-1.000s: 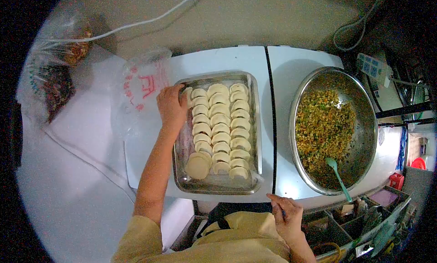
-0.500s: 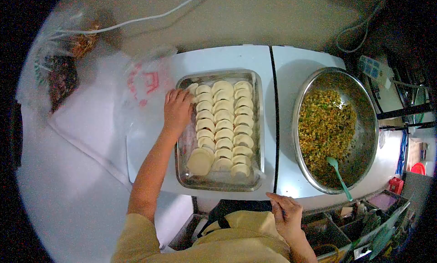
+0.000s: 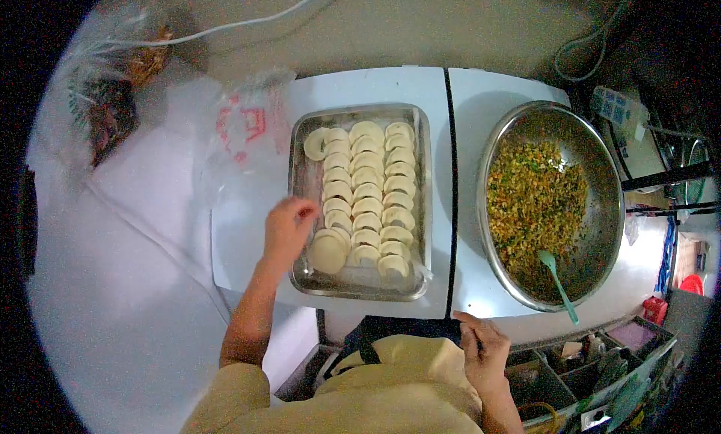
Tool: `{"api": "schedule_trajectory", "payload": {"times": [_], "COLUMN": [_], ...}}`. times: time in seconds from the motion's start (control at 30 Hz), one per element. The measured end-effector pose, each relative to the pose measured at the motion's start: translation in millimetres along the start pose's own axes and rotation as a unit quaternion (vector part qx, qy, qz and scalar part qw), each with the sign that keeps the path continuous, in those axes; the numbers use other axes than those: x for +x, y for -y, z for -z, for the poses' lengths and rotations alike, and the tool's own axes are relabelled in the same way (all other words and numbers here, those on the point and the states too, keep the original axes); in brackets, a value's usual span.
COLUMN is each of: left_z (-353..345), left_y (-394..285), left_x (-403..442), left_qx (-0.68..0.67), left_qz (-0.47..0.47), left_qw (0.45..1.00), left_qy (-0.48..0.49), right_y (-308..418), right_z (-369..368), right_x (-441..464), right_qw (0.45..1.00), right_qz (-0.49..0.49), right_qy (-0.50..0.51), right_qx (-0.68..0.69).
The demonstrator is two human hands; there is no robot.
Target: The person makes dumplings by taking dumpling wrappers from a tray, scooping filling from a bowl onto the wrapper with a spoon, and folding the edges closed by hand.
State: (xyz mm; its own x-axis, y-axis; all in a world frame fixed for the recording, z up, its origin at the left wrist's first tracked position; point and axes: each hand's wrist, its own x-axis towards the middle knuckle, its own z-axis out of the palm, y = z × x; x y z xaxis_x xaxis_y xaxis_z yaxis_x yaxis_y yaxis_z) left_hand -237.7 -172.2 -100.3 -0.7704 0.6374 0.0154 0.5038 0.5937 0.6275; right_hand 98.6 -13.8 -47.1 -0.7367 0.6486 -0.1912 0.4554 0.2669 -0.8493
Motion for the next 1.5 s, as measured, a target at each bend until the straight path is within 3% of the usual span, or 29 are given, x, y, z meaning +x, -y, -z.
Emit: {"api": "schedule_trajectory", "payload": {"times": [0.07, 0.17, 0.27, 0.4, 0.47, 0.57, 0.6, 0.67, 0.8, 0.83, 0.87, 0.9, 0.97, 1.0, 1.07, 1.1, 1.13, 1.2, 1.27, 1.33, 1.4, 1.47, 1.5], "left_z": [-5.6, -18.9, -22.5, -31.2, -35.6, -40.3, -40.2, -40.4, -28.2, -21.3, -15.2, -10.7, -9.3, -13.5, -26.9, -38.6, -49.6, -72.1, -93.9, -108.0, -113.9, -119.4, -120.9], "left_y": [0.2, 0.1, -5.0, -9.1, -8.4, -9.3, -11.0, -14.4, -13.2, -17.0, -21.9, -26.2, -39.4, -51.2, -73.9, -78.1, -90.8, -127.1, -156.7, -178.2, -193.4, -203.1, -207.8], "left_x": [-26.5, -52.8, -63.6, -71.3, -73.2, -76.3, -76.9, -79.3, -91.1, -94.7, -97.6, -99.8, -99.2, -96.5, -93.0, -96.0, -95.9, -94.5, -93.8, -94.1, -93.7, -92.6, -91.5], "left_qx": [0.052, 0.114, 0.197, 0.207, 0.193, 0.089, 0.089, 0.053, -0.056, -0.235, -0.407, -0.41, -0.635, -0.643, -0.746, -0.787, -0.791, -0.858, -0.865, -0.865, -0.855, -0.832, -0.829], "left_qz": [0.019, -0.006, 0.004, 0.003, -0.01, 0.06, 0.059, 0.081, 0.071, 0.118, 0.161, 0.159, 0.115, 0.115, 0.071, 0.109, 0.11, 0.227, 0.201, 0.251, 0.241, 0.251, 0.242], "left_qw": [0.993, 0.993, 0.98, 0.978, 0.979, 0.991, 0.991, 0.991, 0.994, 0.964, 0.898, 0.898, 0.763, 0.757, 0.662, 0.607, 0.601, 0.444, 0.426, 0.387, 0.407, 0.451, 0.46], "left_qy": [0.102, 0.031, 0.026, -0.006, -0.07, -0.075, -0.078, -0.088, -0.054, -0.048, -0.04, -0.035, -0.028, -0.015, 0.026, 0.034, 0.042, 0.125, 0.171, 0.195, 0.21, 0.202, 0.206], "right_y": [-1.9, -1.5, -9.7, -6.9, -5.9, -18.6, -23.2, -33.8, -57.5, -68.9, -79.0, -84.2, -85.6, -85.4, -80.5, -76.5, -73.7, -78.6, -76.6, -79.0, -82.2, -86.6, -80.3], "right_z": [3.9, 11.6, 17.4, 30.1, 38.2, 62.4, 72.9, 97.4, 146.2, 156.5, 164.5, 169.5, 168.7, 166.8, 165.8, 163.6, 159.9, 147.9, 143.2, 146.0, 153.1, 155.7, 157.2], "right_x": [-2.9, -6.4, -11.0, -14.3, -17.5, -22.2, -21.0, -21.4, -11.8, -9.4, -7.8, -5.2, 7.5, 10.9, 13.4, 16.2, 18.2, 21.2, 24.7, 26.1, 28.2, 29.6, 30.7], "right_qw": [0.999, 0.998, 0.998, 0.998, 0.996, 0.982, 0.982, 0.959, 0.94, 0.949, 0.958, 0.967, 0.969, 0.96, 0.949, 0.947, 0.944, 0.946, 0.944, 0.941, 0.947, 0.977, 0.986], "right_qz": [-0.005, -0.019, -0.007, 0.0, 0.008, 0.072, 0.075, 0.087, 0.069, 0.051, 0.034, 0.003, 0.095, 0.148, 0.128, 0.152, 0.176, 0.206, 0.218, 0.214, 0.206, 0.11, 0.021], "right_qy": [-0.018, -0.021, -0.029, -0.03, -0.069, -0.151, -0.152, -0.267, -0.332, -0.308, -0.284, -0.254, -0.201, -0.175, -0.088, -0.067, -0.044, -0.038, -0.044, -0.082, -0.113, -0.178, -0.158], "right_qx": [0.027, 0.051, 0.048, 0.061, 0.051, 0.084, 0.085, 0.035, 0.026, 0.031, 0.035, 0.024, -0.112, -0.158, -0.273, -0.276, -0.277, -0.247, -0.244, -0.247, -0.219, -0.029, 0.055]}}
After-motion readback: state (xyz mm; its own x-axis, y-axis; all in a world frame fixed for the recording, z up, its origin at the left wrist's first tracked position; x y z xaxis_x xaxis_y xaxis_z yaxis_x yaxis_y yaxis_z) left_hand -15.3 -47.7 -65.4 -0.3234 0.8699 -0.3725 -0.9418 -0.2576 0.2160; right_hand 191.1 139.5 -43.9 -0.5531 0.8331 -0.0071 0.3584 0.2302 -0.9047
